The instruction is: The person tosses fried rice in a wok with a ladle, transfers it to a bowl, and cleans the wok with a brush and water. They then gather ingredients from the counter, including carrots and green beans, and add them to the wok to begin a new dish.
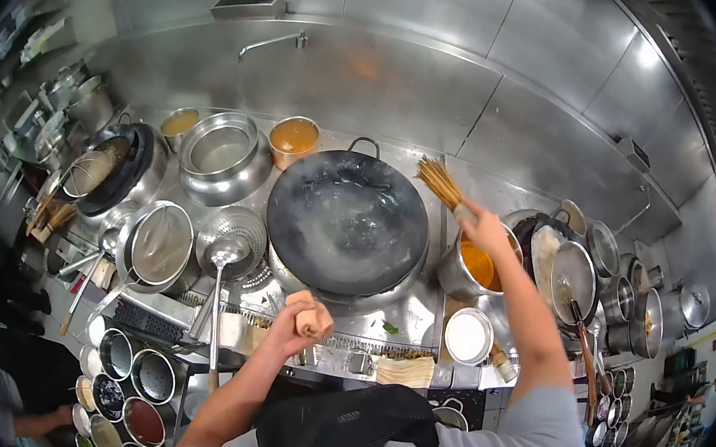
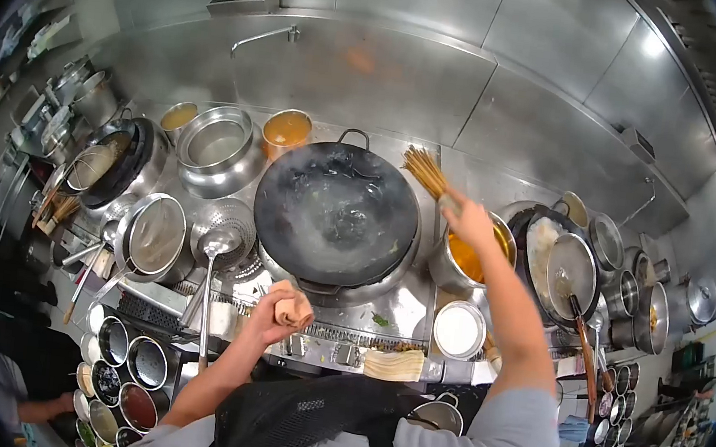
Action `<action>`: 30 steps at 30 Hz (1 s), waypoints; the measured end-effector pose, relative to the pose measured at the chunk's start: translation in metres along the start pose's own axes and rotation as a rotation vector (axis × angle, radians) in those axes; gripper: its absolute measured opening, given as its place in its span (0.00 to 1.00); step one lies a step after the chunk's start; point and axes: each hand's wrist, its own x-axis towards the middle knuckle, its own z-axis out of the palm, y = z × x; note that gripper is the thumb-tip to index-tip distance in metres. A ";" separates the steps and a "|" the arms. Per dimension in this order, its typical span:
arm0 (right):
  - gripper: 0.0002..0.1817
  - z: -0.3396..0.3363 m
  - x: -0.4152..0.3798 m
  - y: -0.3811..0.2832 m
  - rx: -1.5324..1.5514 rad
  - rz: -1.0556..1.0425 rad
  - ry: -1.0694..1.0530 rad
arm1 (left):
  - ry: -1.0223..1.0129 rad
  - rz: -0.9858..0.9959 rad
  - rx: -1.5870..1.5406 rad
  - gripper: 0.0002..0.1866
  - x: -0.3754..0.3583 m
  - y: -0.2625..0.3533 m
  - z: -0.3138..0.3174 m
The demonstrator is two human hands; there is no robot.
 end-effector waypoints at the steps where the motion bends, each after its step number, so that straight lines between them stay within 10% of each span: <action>1: 0.33 0.007 -0.023 0.007 0.151 -0.060 0.057 | -0.002 0.007 0.002 0.18 0.010 0.002 0.006; 8: 0.35 0.118 -0.255 -0.007 0.877 0.175 0.189 | 0.107 -0.094 0.033 0.09 0.080 -0.004 0.005; 14: 0.34 0.203 -0.411 -0.047 0.850 0.333 0.227 | 0.052 0.008 0.209 0.05 0.073 0.000 -0.010; 16: 0.33 0.207 -0.433 -0.048 0.959 0.587 0.067 | 0.077 -0.025 0.244 0.05 0.056 0.010 -0.009; 20: 0.31 0.231 -0.434 -0.049 0.521 0.138 0.567 | 0.050 -0.034 0.273 0.05 0.014 0.028 -0.003; 24: 0.29 0.225 -0.442 -0.034 1.088 0.705 0.167 | -0.001 -0.031 0.321 0.04 0.006 0.026 -0.011; 30: 0.29 0.187 -0.452 -0.051 1.255 0.637 0.271 | 0.095 0.132 0.535 0.06 -0.018 0.050 -0.021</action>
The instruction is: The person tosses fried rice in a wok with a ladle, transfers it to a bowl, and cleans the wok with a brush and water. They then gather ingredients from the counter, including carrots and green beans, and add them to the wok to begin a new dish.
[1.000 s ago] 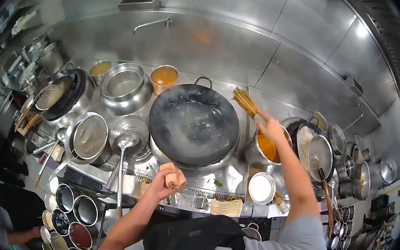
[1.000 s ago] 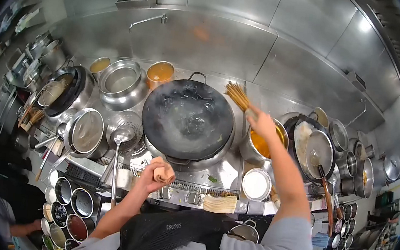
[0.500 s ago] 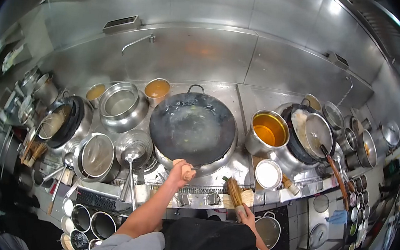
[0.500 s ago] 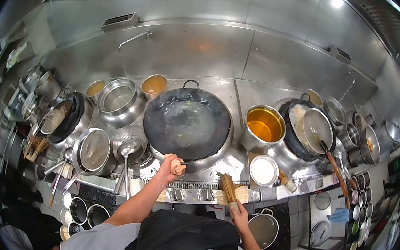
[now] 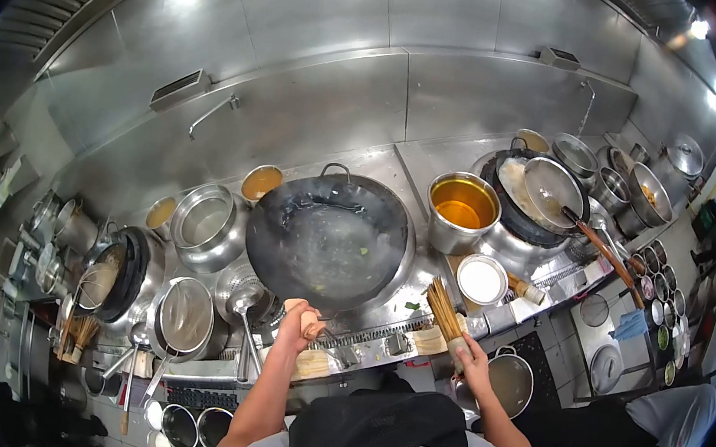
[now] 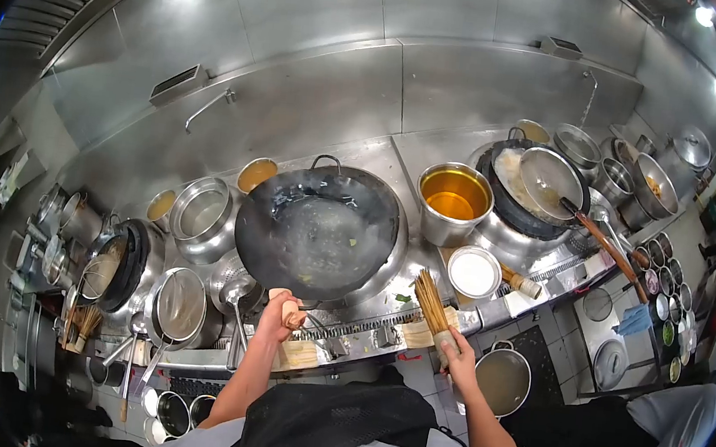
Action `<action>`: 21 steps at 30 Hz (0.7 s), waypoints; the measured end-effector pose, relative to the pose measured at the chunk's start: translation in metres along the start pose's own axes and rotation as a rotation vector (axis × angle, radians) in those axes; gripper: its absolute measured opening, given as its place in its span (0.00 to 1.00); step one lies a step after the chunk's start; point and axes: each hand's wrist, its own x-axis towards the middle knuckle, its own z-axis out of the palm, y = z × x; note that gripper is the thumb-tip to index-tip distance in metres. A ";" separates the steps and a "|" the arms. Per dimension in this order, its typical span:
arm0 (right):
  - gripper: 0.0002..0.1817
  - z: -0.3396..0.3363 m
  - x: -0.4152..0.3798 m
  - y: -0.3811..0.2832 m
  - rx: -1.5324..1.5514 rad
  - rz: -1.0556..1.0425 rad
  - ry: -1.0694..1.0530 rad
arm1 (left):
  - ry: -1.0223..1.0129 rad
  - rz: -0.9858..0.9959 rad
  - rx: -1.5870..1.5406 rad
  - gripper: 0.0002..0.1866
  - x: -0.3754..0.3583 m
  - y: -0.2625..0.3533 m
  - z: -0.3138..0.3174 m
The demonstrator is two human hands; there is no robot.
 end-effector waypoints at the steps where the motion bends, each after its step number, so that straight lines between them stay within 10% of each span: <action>1: 0.30 -0.002 -0.003 -0.006 0.026 0.021 -0.035 | 0.033 0.009 0.045 0.13 -0.014 0.008 0.011; 21: 0.35 0.161 0.074 -0.117 0.113 0.170 -0.667 | 0.127 0.249 0.307 0.11 -0.023 0.041 0.052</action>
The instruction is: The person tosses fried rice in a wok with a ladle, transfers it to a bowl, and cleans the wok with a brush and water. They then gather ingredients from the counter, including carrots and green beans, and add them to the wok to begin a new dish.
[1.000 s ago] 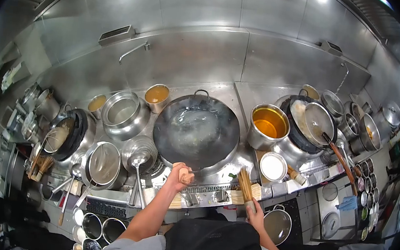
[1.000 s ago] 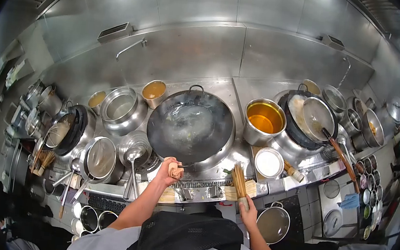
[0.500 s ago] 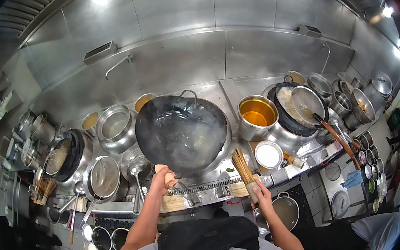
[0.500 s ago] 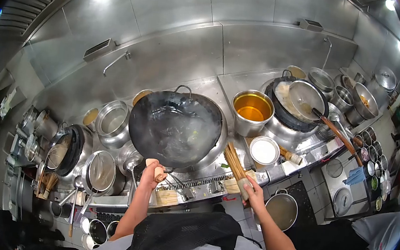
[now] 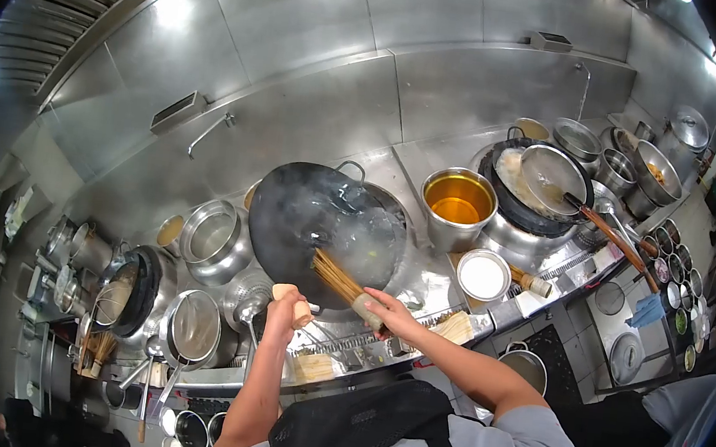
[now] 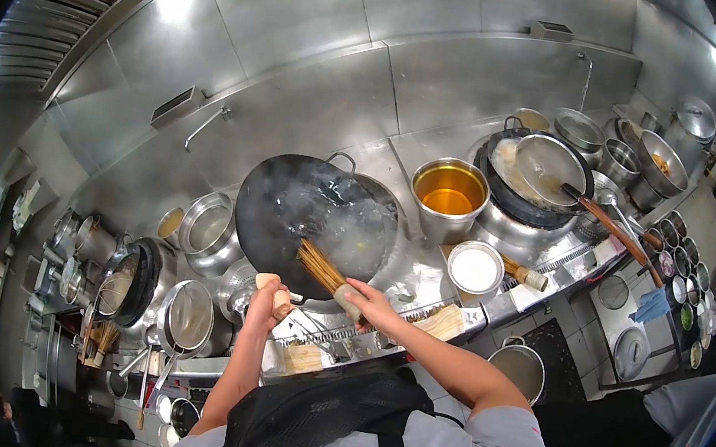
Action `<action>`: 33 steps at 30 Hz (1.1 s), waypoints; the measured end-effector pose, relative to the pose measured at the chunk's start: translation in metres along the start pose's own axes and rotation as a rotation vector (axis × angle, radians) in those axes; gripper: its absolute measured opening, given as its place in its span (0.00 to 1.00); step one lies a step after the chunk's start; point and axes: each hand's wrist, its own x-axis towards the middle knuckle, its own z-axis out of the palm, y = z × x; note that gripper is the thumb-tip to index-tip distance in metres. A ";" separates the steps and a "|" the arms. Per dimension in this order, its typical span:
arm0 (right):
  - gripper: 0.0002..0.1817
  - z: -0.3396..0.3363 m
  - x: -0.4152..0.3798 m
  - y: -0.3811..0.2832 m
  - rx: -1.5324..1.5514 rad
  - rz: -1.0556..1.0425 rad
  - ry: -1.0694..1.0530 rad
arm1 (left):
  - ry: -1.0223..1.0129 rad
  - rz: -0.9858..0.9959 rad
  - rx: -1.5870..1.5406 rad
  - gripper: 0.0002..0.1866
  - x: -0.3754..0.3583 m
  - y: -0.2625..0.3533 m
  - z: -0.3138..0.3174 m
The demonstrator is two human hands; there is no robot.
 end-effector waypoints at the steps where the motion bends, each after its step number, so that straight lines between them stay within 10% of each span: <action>1: 0.35 0.003 0.006 -0.005 -0.015 0.003 -0.013 | 0.006 0.006 0.003 0.11 -0.001 0.003 0.003; 20: 0.33 0.041 0.036 0.002 0.089 -0.049 -0.086 | 0.206 0.460 0.562 0.17 -0.069 0.052 0.019; 33: 0.32 -0.005 -0.005 0.024 0.468 -0.102 0.004 | 0.311 0.509 0.202 0.17 -0.083 -0.010 -0.039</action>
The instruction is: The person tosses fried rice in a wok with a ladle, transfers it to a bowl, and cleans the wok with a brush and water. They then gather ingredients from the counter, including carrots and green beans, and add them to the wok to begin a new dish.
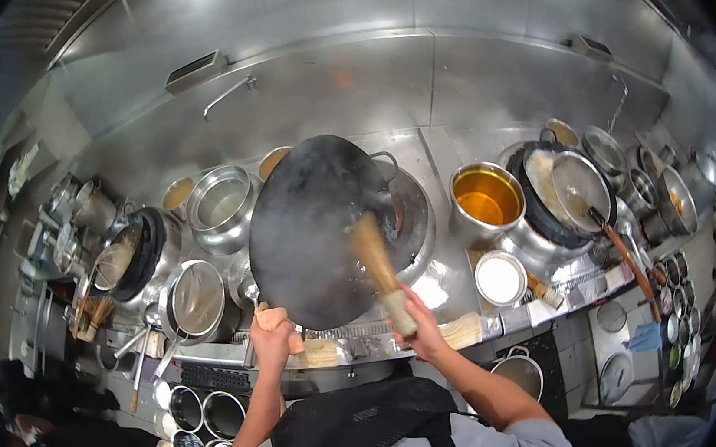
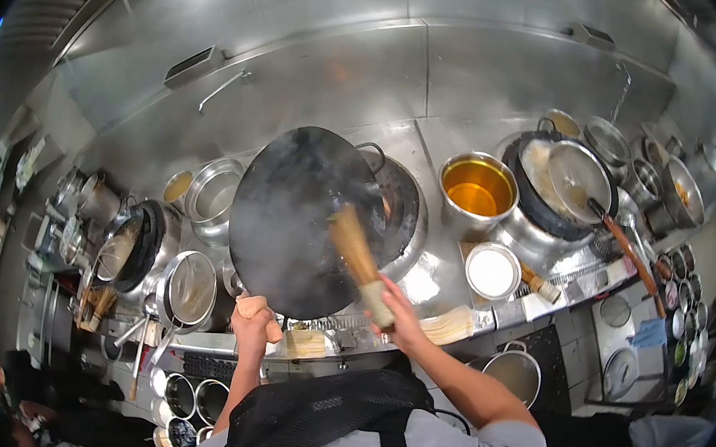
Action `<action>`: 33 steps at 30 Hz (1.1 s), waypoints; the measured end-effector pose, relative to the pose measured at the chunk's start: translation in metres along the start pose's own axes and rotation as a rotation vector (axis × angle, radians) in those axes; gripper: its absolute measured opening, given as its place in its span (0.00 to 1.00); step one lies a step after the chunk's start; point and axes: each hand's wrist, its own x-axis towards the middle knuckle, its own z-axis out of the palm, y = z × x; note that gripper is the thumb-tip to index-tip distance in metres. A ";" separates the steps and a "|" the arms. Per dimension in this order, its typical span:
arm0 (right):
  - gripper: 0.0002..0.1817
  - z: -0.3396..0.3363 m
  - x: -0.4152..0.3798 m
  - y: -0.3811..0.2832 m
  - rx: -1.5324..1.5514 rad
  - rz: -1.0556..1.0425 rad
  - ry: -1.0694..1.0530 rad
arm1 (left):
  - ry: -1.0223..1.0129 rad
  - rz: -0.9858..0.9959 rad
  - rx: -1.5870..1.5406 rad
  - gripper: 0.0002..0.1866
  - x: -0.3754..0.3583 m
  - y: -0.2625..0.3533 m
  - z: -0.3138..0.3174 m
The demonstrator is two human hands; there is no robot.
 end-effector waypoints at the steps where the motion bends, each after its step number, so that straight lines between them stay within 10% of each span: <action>1: 0.32 -0.015 -0.010 -0.001 0.004 -0.058 0.100 | 0.009 -0.001 -0.035 0.17 0.003 -0.008 -0.001; 10: 0.30 -0.174 -0.054 0.005 -0.936 -0.145 0.560 | -0.016 -0.533 -0.427 0.08 0.035 -0.081 0.048; 12: 0.34 -0.233 -0.045 0.027 -1.531 -0.495 0.495 | 0.003 -0.637 -0.575 0.08 0.036 -0.099 0.068; 13: 0.33 -0.195 -0.056 0.004 -1.390 -0.077 0.498 | -0.012 -0.684 -0.608 0.08 0.036 -0.102 0.078; 24: 0.25 -0.175 -0.063 -0.012 -1.668 -0.515 0.264 | -0.099 -0.677 -0.725 0.11 0.056 -0.154 0.153; 33: 0.14 -0.164 -0.090 0.051 -1.431 -0.292 0.254 | -0.448 -0.826 -0.552 0.28 -0.059 -0.103 -0.012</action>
